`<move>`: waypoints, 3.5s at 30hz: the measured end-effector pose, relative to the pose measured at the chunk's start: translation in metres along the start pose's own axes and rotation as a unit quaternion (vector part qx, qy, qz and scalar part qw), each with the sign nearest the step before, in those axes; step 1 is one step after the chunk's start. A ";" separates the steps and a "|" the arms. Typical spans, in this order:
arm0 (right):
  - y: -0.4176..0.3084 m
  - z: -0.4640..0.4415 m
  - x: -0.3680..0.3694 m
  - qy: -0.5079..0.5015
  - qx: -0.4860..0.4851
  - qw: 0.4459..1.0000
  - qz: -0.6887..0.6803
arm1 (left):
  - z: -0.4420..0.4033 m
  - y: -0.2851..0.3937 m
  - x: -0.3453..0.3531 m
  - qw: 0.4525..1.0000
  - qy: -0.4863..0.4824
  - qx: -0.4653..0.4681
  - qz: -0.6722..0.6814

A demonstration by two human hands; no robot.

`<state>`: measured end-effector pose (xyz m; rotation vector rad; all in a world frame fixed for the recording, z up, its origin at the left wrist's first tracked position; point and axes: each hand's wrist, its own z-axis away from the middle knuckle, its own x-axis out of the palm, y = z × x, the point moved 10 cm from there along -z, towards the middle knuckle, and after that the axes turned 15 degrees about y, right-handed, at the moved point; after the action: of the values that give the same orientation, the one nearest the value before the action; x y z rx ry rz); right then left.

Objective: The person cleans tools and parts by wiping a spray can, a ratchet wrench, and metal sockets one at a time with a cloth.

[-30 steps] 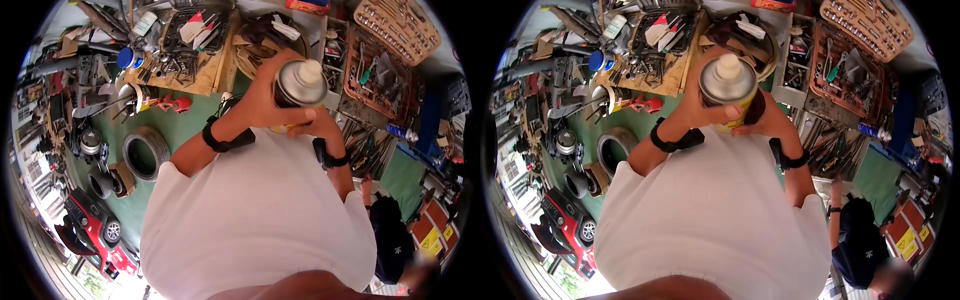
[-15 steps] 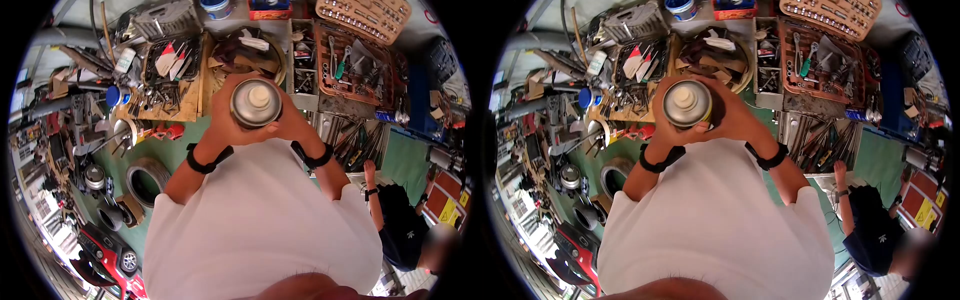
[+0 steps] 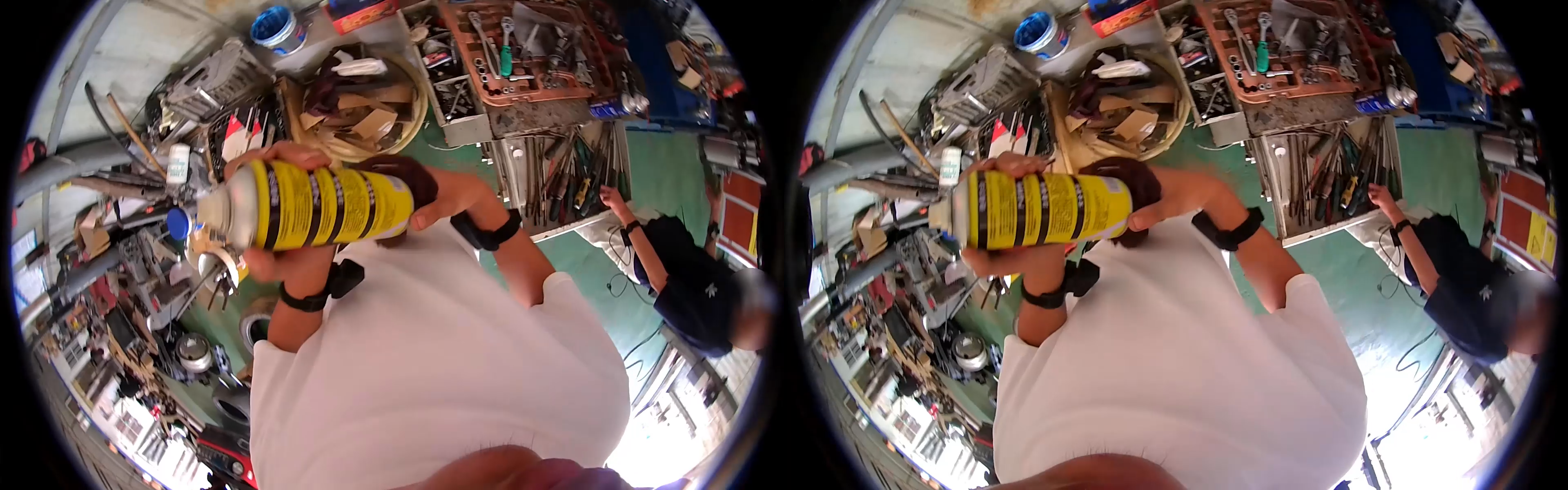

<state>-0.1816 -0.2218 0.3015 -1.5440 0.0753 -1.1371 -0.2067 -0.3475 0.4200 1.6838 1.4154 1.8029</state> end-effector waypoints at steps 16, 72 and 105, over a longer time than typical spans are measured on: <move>0.010 0.012 0.015 0.383 -0.093 0.901 0.181 | 0.063 -0.002 -0.039 0.921 -0.366 -0.065 -0.118; 0.031 0.173 -0.051 0.463 -0.167 0.859 -0.143 | 0.147 -0.084 0.075 0.877 -0.470 -0.098 -0.008; -0.058 0.143 0.038 0.407 -0.413 0.733 0.356 | 0.047 -0.025 0.026 0.967 -0.190 -0.125 0.116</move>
<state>-0.0943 -0.1217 0.3884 -1.3505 1.8295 -1.0725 -0.1819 -0.2950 0.4069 1.9836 0.8273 1.5721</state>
